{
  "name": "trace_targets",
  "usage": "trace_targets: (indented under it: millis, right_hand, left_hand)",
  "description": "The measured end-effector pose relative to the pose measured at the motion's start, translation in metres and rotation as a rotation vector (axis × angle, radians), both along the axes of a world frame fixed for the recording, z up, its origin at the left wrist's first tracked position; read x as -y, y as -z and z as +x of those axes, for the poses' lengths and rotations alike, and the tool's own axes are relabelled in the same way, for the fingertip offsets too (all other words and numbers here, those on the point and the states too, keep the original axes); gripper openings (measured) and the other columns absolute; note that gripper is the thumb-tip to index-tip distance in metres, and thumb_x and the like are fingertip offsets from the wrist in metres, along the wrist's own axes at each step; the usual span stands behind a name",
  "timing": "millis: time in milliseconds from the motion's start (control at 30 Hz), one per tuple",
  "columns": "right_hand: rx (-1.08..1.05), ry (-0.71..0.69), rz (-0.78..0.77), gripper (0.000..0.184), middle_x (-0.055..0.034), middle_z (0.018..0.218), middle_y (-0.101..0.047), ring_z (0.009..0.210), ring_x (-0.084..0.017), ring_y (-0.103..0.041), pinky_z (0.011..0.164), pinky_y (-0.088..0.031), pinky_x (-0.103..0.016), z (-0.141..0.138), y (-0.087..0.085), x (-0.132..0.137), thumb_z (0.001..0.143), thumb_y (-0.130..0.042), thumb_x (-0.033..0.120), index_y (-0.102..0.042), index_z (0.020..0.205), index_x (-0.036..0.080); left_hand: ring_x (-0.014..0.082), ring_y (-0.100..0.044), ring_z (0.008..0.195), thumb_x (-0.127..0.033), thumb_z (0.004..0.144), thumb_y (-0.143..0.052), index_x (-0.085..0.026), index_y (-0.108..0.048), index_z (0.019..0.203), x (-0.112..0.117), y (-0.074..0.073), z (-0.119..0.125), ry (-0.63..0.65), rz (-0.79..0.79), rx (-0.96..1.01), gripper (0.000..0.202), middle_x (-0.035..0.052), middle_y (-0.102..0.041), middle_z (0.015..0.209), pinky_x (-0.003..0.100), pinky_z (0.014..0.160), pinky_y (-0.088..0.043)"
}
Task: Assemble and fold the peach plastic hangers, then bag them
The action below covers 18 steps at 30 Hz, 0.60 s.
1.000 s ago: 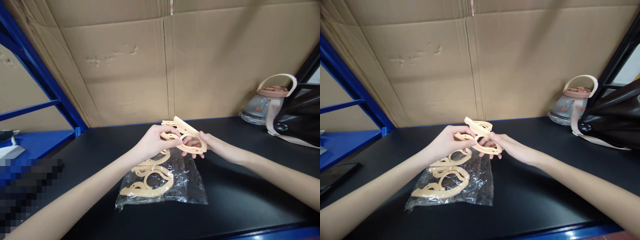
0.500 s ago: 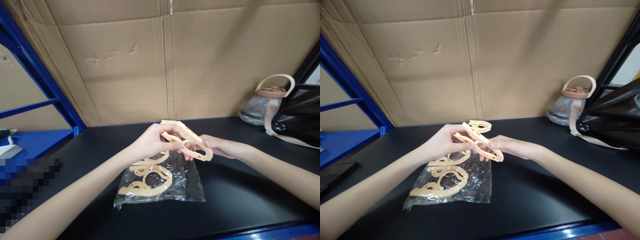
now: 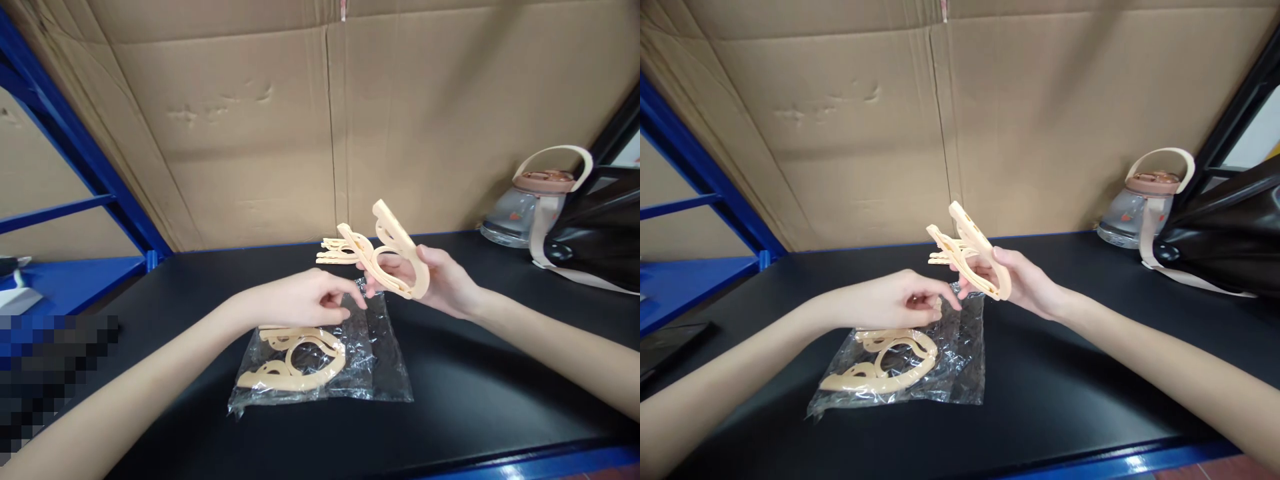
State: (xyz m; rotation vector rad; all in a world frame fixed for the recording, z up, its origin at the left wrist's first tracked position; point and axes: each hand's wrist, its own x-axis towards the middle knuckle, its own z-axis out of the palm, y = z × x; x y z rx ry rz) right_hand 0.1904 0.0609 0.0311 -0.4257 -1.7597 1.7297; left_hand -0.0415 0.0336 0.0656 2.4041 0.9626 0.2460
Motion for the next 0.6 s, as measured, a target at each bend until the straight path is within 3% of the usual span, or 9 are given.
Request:
trace_targets:
  millis: [133,300,467,600]
  right_hand:
    - [0.046,-0.144,-0.011,0.05,-0.0081,0.1,-0.062,0.095,-0.023,-0.059,0.096,-0.039,-0.041,0.003,0.009,-0.01,0.086,-0.046,0.057,-0.06,0.111,0.017]
    - [0.322,-0.32,0.15,0.049,-0.0093,0.1,-0.062,0.097,-0.022,-0.056,0.094,-0.039,-0.038,0.021,0.006,-0.032,0.084,-0.054,0.057,-0.063,0.103,0.012]
    - [0.52,-0.356,0.195,0.062,-0.0093,0.109,-0.063,0.095,-0.02,-0.057,0.085,-0.044,-0.031,0.036,-0.004,-0.039,0.078,-0.06,0.061,-0.058,0.118,0.014]
    - [0.646,-0.337,0.286,0.066,-0.008,0.113,-0.063,0.097,-0.02,-0.06,0.08,-0.046,-0.028,0.041,-0.014,-0.033,0.075,-0.064,0.058,-0.055,0.125,0.016]
  left_hand:
    - [0.0103,-0.046,0.048,-0.012,0.08,-0.047,-0.028,-0.071,0.1,0.012,0.005,0.011,0.017,0.208,-0.161,0.035,-0.0066,-0.052,0.054,0.022,0.055,-0.034]
    - [0.0133,-0.053,0.057,-0.01,0.082,-0.042,-0.037,-0.061,0.117,0.018,0.007,0.017,0.016,0.374,-0.303,0.048,-0.0062,-0.061,0.067,0.023,0.053,-0.031]
    - [0.0118,-0.047,0.05,-0.014,0.083,-0.044,-0.027,-0.061,0.089,0.018,0.009,0.019,0.015,0.418,-0.338,0.022,-0.006,-0.055,0.061,0.023,0.047,-0.023]
    - [0.0099,-0.038,0.044,-0.014,0.081,-0.045,-0.024,-0.054,0.084,0.017,0.007,0.019,0.013,0.423,-0.291,0.014,-0.0078,-0.046,0.053,0.024,0.048,-0.023]
